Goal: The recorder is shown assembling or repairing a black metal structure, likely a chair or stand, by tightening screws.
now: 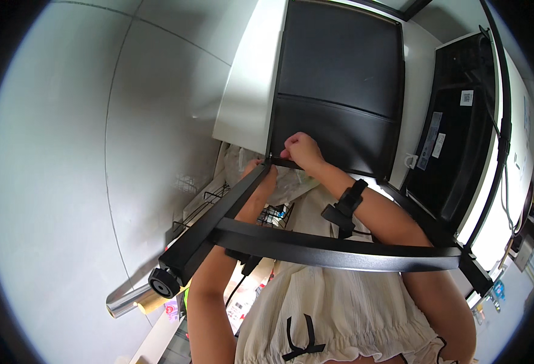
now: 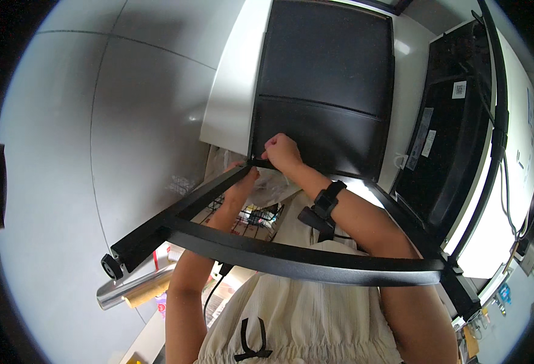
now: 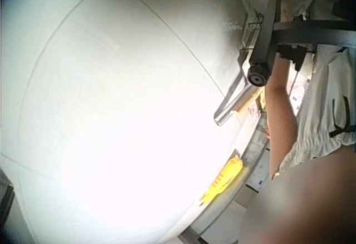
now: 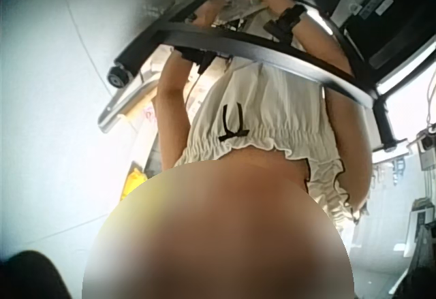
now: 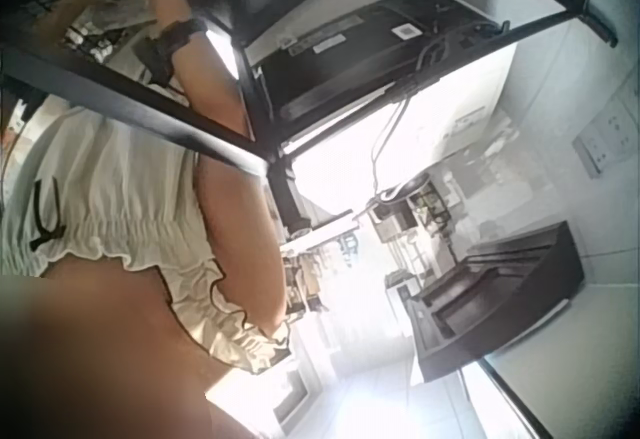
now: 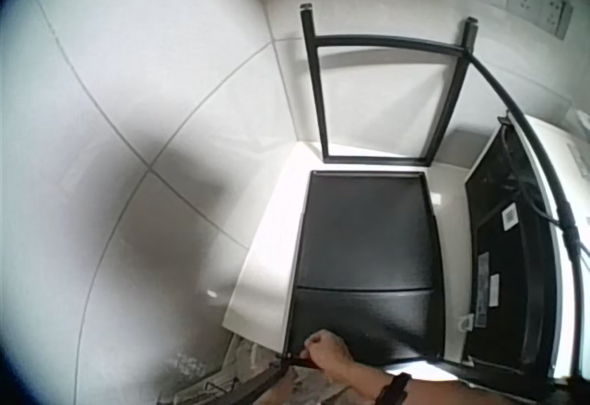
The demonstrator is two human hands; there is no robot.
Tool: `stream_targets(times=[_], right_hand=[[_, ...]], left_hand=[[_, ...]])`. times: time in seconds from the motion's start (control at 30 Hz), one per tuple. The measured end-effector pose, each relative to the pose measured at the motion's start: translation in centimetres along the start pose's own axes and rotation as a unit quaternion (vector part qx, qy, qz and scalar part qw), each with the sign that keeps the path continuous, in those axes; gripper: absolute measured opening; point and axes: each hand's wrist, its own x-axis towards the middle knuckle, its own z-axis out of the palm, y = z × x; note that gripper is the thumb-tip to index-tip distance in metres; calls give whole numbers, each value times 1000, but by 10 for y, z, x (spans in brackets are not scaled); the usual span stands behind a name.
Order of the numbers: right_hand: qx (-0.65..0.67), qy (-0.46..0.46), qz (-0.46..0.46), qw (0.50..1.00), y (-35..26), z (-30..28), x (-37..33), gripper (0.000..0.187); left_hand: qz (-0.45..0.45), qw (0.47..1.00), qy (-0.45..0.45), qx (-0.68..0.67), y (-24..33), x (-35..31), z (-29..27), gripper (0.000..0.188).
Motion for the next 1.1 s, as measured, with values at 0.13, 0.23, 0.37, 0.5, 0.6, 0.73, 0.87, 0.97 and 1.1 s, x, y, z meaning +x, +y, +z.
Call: stream_targets(times=[0.13, 0.23, 0.37, 0.5, 0.6, 0.73, 0.87, 0.97, 1.1], right_hand=[[59, -71, -44, 995, 12, 4, 4, 21], [79, -84, -11, 993, 12, 3, 3, 22], [46, -85, -15, 995, 18, 7, 8, 20], [160, -168, 58, 971, 4, -1, 3, 19], [51, -29, -4, 998, 11, 8, 8, 19], [90, -119, -3, 989, -2, 5, 1, 20], [-10, -43, -18, 999, 12, 7, 9, 20], [82, -120, -5, 989, 7, 11, 0, 20], [136, -91, -21, 986, 21, 5, 12, 20]], left_hand=[[11, 999, -11, 47, 11, -3, -2, 21], [-11, 999, -24, 27, 4, -2, -2, 21], [-23, 999, -34, -30, -3, 2, 2, 18], [-9, 1000, -23, -3, -20, 8, 2, 17], [19, 999, -25, -5, -25, 13, 4, 17], [31, 999, -3, 20, -40, 18, 1, 27], [60, 997, -17, -49, -45, 22, 7, 16], [52, 998, -16, -20, -44, 19, 5, 16], [56, 998, -24, 16, -40, 19, 4, 17]])
